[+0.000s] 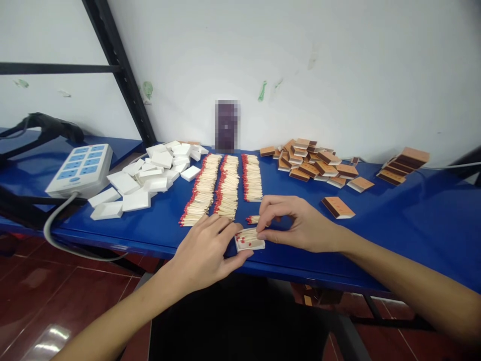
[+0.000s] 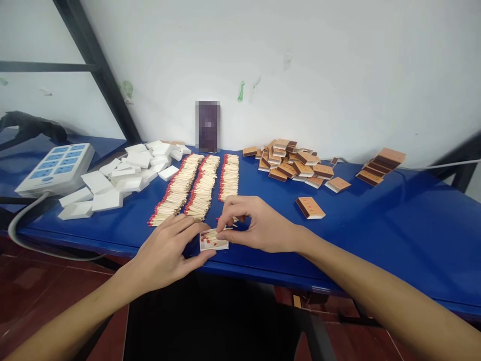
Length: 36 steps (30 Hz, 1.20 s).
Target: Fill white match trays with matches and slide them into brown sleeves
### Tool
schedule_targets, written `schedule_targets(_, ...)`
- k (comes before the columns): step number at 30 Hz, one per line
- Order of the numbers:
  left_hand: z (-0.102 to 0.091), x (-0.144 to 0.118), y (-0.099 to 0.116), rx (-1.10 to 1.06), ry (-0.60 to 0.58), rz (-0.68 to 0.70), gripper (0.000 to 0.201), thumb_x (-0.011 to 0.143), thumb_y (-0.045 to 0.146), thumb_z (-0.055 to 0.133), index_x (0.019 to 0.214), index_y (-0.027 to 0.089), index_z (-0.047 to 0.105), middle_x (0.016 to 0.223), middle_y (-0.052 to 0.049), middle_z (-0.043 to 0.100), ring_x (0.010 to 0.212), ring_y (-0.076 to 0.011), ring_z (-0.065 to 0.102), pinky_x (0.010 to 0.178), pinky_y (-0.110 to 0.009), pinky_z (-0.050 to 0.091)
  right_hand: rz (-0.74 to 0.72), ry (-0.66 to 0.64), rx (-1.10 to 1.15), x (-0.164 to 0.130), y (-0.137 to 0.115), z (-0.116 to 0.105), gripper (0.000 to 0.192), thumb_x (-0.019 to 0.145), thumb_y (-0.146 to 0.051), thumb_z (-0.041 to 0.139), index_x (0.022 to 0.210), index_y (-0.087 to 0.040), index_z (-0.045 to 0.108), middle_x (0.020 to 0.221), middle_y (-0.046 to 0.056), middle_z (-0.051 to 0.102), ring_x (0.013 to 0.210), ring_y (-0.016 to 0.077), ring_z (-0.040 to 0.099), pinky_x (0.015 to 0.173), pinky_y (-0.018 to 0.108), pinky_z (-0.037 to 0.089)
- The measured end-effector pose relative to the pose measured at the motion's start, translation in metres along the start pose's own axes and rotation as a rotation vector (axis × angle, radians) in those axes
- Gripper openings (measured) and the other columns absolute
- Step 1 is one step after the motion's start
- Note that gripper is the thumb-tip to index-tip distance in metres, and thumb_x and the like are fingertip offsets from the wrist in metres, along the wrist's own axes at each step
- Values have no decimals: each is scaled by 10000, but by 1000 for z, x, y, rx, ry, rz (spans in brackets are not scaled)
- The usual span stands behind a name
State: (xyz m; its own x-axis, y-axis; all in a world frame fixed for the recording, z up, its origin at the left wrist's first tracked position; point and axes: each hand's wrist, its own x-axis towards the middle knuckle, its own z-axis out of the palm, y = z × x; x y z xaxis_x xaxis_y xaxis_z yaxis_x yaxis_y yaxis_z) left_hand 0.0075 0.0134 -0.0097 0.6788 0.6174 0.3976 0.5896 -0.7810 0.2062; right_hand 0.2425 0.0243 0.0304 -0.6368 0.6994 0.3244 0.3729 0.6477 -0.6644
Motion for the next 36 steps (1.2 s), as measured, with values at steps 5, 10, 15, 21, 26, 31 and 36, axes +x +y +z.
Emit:
schedule_targets(5, 0, -1, -1, -12, -8, -3, 278, 941, 429, 558, 1073, 188, 600, 1033, -71, 659, 951, -259, 611, 862, -438, 464, -24, -94, -125, 1, 3, -2, 99, 885, -243, 633, 936, -175, 683, 875, 41, 624, 760, 136, 571, 692, 275, 471)
schedule_targets(10, 1, 0, 0, 4, 24, 12, 274, 929, 417, 579, 1049, 171, 592, 1003, -73, 665, 933, -263, 617, 850, -441, 470, -14, -102, -370, -2, 7, -9, 143, 842, -231, 637, 974, -180, 659, 928, 62, 606, 846, 188, 553, 762, 330, 446)
schedule_targets(15, 2, -1, -1, 7, 27, -2, 278, 927, 417, 580, 1071, 180, 578, 1030, -72, 665, 953, -268, 615, 861, -443, 471, -26, -142, -398, -4, 8, -5, 116, 869, -189, 579, 962, -189, 649, 905, 51, 617, 820, 181, 551, 753, 326, 421)
schedule_targets(21, -3, 1, 2, -16, -12, -9, 266, 935, 417, 574, 1067, 187, 569, 1007, -62, 670, 931, -258, 618, 845, -429, 471, -104, -116, -453, -4, 11, 1, 123, 831, -140, 564, 932, -174, 626, 862, 46, 610, 791, 173, 530, 728, 316, 393)
schedule_targets(26, -3, 1, 3, -34, 8, -20, 258, 929, 399, 590, 1069, 185, 558, 1020, -57, 666, 936, -248, 614, 840, -412, 476, -236, 1, -502, -4, 13, 2, 96, 824, -167, 555, 875, -171, 637, 812, 53, 617, 730, 159, 520, 681, 305, 368)
schedule_targets(31, 1, -2, 1, -23, 91, 20, 283, 931, 377, 597, 1132, 178, 586, 1094, -88, 622, 989, -242, 594, 891, -405, 487, -228, -48, -471, -4, 11, 3, 102, 845, -194, 537, 836, -179, 637, 768, 38, 615, 694, 149, 529, 670, 305, 363)
schedule_targets(36, 2, -4, -1, -75, 131, 115, 355, 948, 310, 597, 1262, 164, 523, 1133, -93, 620, 1034, -222, 571, 933, -370, 477, -245, -69, -461, -5, 8, 5, 95, 829, -216, 544, 846, -164, 622, 777, 38, 604, 691, 150, 522, 667, 305, 366)
